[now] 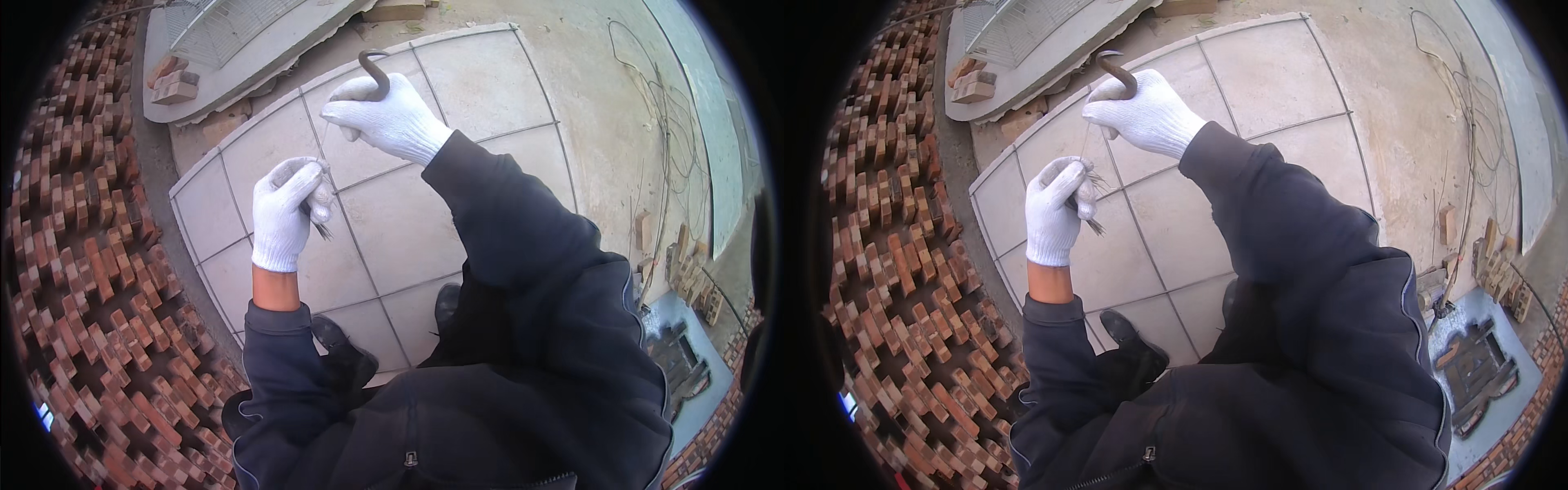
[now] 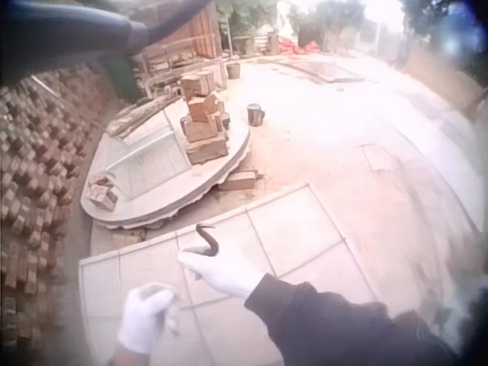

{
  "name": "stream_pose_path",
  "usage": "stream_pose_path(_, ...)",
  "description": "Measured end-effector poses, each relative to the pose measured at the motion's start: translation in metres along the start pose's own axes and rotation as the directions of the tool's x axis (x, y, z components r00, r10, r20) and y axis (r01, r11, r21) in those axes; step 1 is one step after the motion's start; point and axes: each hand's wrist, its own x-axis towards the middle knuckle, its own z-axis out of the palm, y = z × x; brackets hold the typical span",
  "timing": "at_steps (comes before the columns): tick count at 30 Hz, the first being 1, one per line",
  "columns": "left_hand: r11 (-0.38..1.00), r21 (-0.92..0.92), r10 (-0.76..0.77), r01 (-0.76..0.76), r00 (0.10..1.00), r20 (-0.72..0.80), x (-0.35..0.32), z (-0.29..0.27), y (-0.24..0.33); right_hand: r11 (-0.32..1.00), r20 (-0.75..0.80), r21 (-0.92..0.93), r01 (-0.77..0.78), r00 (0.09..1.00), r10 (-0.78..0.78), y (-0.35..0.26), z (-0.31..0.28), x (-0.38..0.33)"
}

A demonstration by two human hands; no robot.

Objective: The person uses a rebar hook to twist wire ties around intersecting metal rods on a rebar grid laid on a tiled floor. They repeatedly pick up wire ties, wrap them around intersections, and twist them tight to secure the grid.

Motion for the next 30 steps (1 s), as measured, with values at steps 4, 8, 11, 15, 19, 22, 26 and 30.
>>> stream_pose_path(4, 0.984, 0.176, 0.033, -0.006, 0.988, -0.149, 0.003, -0.013, 0.031, 0.978, 0.023, 0.209, 0.022, 0.999, -0.028, 0.014, 0.022, 0.034)
stream_pose_path(8, 0.911, 0.409, 0.041, 0.062, 0.971, -0.237, 0.012, -0.030, 0.060, 0.915, 0.043, 0.398, -0.060, 0.998, 0.047, 0.024, 0.037, 0.054)
stream_pose_path(11, 0.884, 0.454, -0.012, 0.111, 0.977, -0.214, 0.031, -0.012, 0.045, 0.883, -0.007, 0.458, -0.104, 0.993, 0.120, 0.060, 0.024, 0.058)
stream_pose_path(15, 0.937, 0.314, -0.089, 0.153, 0.974, -0.207, 0.045, 0.008, 0.004, 0.946, -0.021, 0.305, -0.107, 0.993, 0.119, 0.060, -0.015, 0.043)
stream_pose_path(19, 0.983, 0.084, -0.162, 0.164, 0.987, -0.022, 0.083, 0.027, -0.047, 0.977, -0.052, 0.133, -0.164, 0.984, 0.172, 0.075, -0.073, 0.030)
stream_pose_path(22, 0.972, 0.042, -0.234, 0.231, 0.968, 0.090, 0.101, 0.066, -0.071, 0.950, -0.146, 0.111, -0.292, 0.941, 0.306, 0.060, -0.116, -0.001)
stream_pose_path(26, 0.952, 0.127, -0.299, 0.278, 0.933, 0.200, 0.113, 0.103, -0.087, 0.919, -0.246, -0.006, -0.395, 0.891, 0.381, 0.081, -0.150, -0.021)
stream_pose_path(30, 0.904, 0.206, -0.413, 0.376, 0.891, 0.187, 0.119, 0.126, -0.131, 0.845, -0.371, -0.269, -0.463, 0.859, 0.353, 0.101, -0.168, -0.029)
